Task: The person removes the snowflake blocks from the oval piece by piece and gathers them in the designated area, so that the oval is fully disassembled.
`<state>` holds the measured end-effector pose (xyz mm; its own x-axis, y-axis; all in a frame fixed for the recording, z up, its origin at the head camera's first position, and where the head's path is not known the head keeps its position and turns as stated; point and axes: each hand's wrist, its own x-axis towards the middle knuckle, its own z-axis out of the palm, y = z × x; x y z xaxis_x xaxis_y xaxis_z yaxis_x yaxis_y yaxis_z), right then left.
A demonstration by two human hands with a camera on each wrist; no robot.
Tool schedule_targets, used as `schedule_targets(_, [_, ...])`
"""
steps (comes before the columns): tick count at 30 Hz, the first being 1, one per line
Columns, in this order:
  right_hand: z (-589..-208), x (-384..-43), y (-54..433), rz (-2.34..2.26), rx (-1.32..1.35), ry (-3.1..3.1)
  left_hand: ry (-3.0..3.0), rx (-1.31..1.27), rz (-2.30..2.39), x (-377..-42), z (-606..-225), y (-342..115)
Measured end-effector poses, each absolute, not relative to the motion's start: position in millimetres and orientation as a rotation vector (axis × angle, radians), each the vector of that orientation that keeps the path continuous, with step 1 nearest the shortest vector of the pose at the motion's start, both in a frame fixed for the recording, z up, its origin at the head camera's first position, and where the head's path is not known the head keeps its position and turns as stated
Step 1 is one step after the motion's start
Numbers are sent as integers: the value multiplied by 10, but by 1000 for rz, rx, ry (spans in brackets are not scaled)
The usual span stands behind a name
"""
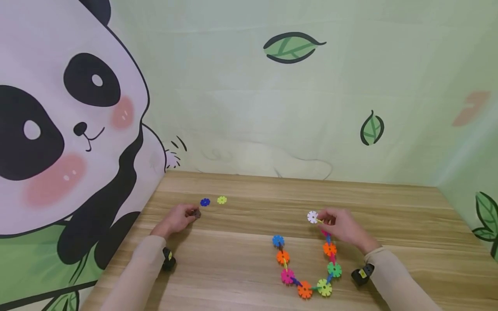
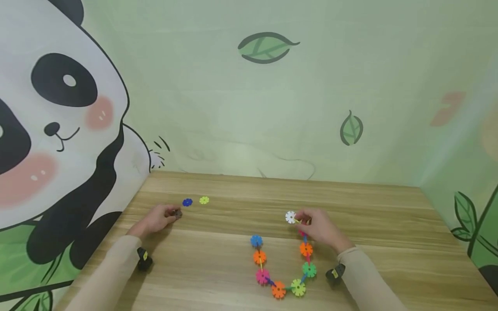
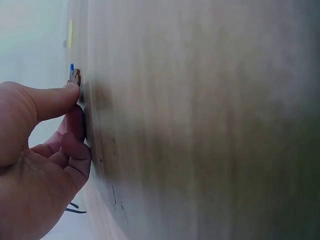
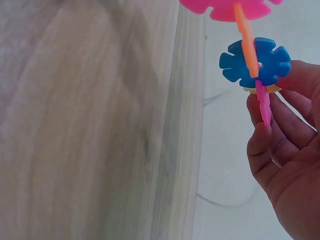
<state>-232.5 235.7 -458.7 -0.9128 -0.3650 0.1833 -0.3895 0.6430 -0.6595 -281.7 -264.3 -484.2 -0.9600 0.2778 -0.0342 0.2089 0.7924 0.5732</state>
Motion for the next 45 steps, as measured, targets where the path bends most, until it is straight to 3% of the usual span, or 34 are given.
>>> schedule_targets(22, [-4596,-2318,2381,1135,654,-2787,2963,360,926,-2806,-4737,-2473])
schedule_targets(33, [-4619,-2329,2372,1137,654,-2785,2861,510,1099,-2781,-4487,-1588])
schedule_targets(45, [-4580,-2304,2346,1206,663,-2803,2556,654,1278,-2678,-4514,-419])
